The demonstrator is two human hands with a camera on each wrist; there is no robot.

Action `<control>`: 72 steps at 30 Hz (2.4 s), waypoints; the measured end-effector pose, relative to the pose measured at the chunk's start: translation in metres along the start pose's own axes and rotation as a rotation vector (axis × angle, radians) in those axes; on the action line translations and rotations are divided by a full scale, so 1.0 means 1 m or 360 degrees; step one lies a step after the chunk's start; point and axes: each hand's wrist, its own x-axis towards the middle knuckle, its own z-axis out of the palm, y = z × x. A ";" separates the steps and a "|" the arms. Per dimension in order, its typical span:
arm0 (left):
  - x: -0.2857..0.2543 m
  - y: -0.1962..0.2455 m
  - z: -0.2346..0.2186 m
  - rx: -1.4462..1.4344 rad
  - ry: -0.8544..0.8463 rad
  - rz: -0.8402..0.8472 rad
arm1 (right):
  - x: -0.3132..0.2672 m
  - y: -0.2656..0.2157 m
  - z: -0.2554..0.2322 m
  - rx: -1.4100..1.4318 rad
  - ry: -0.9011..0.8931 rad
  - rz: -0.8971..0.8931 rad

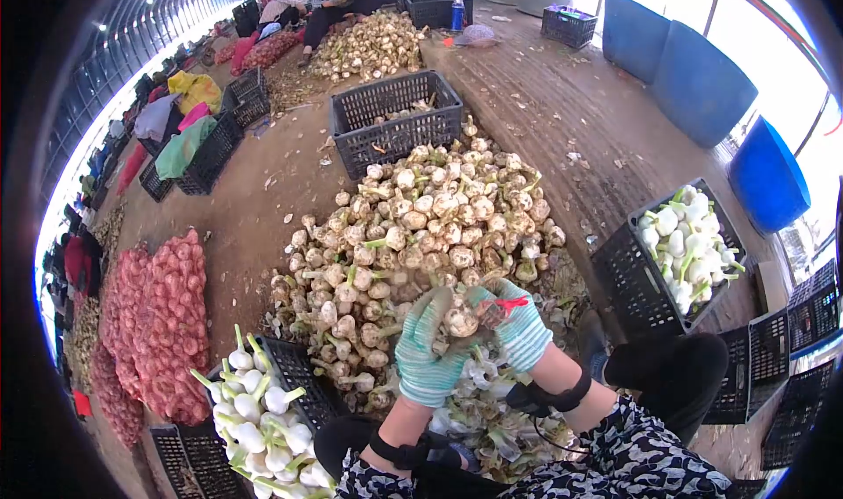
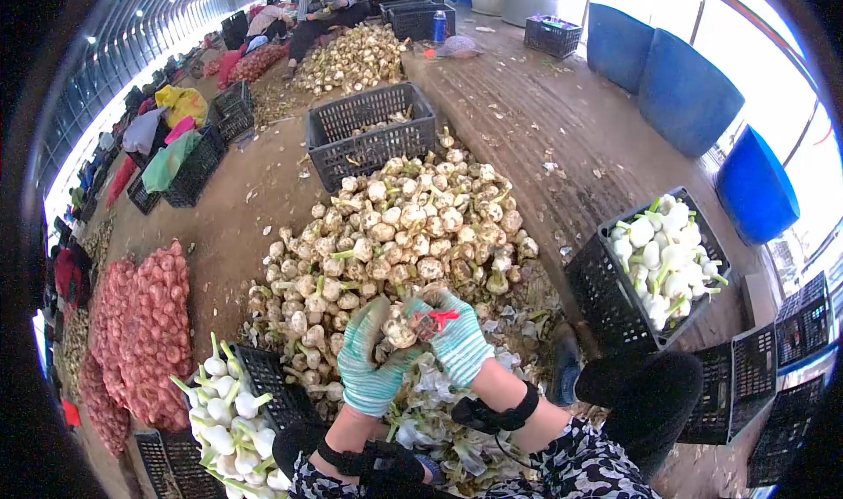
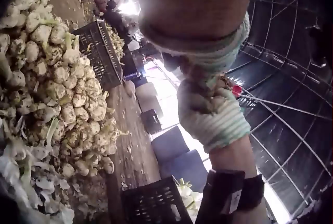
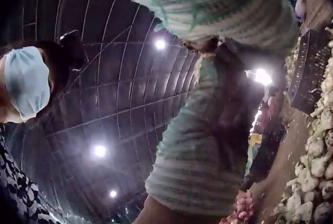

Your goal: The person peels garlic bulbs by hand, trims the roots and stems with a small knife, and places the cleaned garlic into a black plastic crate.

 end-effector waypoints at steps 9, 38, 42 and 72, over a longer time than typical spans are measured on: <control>0.001 -0.005 -0.011 -0.0154 -0.0044 0.0015 | -0.003 -0.025 -0.009 -0.0121 -0.0324 0.0267; 0.001 0.002 -0.005 -0.1140 -0.0243 -0.0648 | 0.029 0.035 -0.047 0.2371 -0.0785 0.1440; -0.004 -0.008 -0.001 -0.1298 -0.0233 -0.0751 | 0.015 0.026 -0.019 0.0720 -0.0157 0.0340; 0.007 0.003 0.000 0.0041 -0.0141 -0.0252 | 0.015 0.035 -0.019 0.0703 -0.0494 0.0088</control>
